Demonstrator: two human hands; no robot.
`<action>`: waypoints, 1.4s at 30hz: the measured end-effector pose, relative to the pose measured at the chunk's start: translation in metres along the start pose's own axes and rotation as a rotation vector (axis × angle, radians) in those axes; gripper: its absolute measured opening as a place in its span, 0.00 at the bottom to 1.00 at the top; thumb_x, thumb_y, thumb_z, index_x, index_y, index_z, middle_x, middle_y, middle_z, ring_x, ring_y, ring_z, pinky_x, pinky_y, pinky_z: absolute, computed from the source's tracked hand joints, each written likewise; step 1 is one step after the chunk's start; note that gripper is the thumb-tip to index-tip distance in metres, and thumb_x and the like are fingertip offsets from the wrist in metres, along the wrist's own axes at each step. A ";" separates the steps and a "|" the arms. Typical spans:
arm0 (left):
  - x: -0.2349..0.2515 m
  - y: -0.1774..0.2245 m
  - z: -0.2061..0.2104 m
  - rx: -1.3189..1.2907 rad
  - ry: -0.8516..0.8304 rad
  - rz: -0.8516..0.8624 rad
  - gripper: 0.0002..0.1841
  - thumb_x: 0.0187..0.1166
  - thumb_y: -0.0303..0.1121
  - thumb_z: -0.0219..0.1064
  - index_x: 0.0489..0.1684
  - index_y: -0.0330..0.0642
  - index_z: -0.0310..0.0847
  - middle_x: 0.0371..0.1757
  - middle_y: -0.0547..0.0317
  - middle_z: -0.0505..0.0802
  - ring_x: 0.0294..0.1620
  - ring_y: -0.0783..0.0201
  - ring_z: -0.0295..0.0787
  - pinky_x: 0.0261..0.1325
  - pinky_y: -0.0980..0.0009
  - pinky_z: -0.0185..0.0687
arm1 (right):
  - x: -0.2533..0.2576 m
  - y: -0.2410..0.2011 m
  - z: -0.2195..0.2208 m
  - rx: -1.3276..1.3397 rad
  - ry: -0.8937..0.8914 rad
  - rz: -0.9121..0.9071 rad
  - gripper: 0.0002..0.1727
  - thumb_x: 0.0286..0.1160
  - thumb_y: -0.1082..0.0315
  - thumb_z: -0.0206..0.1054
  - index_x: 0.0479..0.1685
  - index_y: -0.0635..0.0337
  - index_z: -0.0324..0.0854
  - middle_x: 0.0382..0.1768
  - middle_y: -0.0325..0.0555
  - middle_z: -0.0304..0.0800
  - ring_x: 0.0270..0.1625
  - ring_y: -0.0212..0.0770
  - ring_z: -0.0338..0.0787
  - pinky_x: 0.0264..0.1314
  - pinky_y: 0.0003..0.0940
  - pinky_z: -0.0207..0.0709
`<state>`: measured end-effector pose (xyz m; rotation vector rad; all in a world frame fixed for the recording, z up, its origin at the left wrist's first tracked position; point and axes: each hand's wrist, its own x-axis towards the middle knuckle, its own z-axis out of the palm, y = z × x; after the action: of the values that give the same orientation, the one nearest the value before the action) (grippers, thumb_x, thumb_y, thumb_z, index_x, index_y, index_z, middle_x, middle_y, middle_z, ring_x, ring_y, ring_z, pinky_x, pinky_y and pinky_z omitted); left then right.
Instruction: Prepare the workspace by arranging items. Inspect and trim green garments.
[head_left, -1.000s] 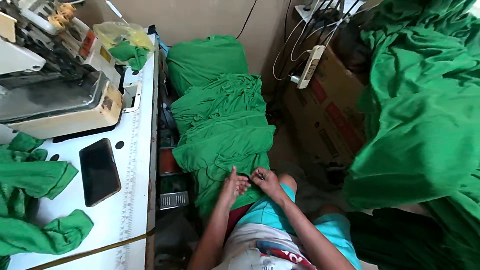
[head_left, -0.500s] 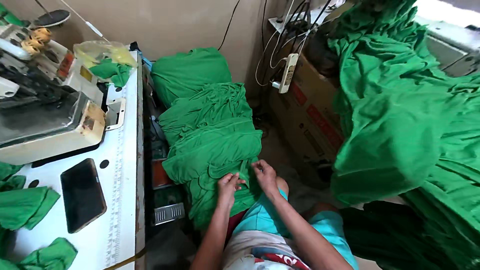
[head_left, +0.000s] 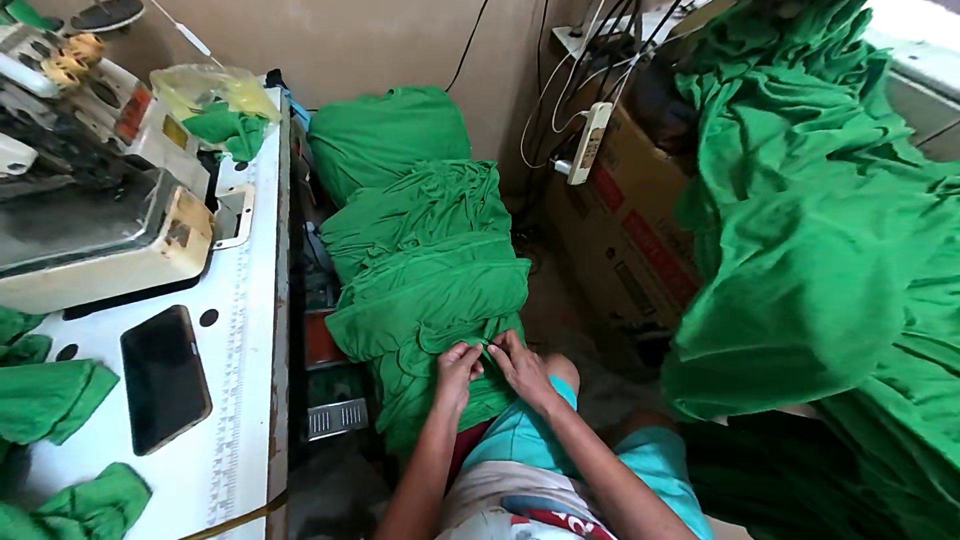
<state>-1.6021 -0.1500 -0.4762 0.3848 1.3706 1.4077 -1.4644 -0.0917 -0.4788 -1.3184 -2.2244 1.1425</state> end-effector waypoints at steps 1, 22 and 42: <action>0.001 0.000 -0.001 0.009 -0.006 0.009 0.12 0.84 0.24 0.62 0.25 0.39 0.76 0.18 0.66 0.82 0.17 0.75 0.76 0.25 0.80 0.75 | 0.001 -0.001 -0.001 -0.008 -0.008 -0.002 0.24 0.91 0.51 0.52 0.66 0.64 0.76 0.41 0.57 0.91 0.46 0.58 0.92 0.51 0.60 0.82; 0.001 -0.001 -0.003 0.102 -0.017 0.061 0.12 0.83 0.24 0.64 0.25 0.36 0.79 0.18 0.65 0.84 0.17 0.75 0.78 0.25 0.79 0.76 | -0.002 -0.005 -0.002 0.019 -0.018 0.056 0.23 0.91 0.51 0.52 0.63 0.63 0.77 0.41 0.55 0.90 0.47 0.55 0.92 0.53 0.59 0.81; -0.001 0.000 -0.007 0.342 0.040 0.202 0.08 0.82 0.20 0.58 0.52 0.29 0.80 0.42 0.51 0.91 0.27 0.69 0.84 0.32 0.73 0.81 | -0.004 0.014 0.001 0.022 0.126 0.038 0.14 0.79 0.68 0.65 0.54 0.70 0.84 0.55 0.62 0.88 0.57 0.56 0.89 0.63 0.54 0.82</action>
<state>-1.6073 -0.1547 -0.4777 0.7391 1.6460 1.3465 -1.4543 -0.0919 -0.4896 -1.3888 -2.1000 1.0626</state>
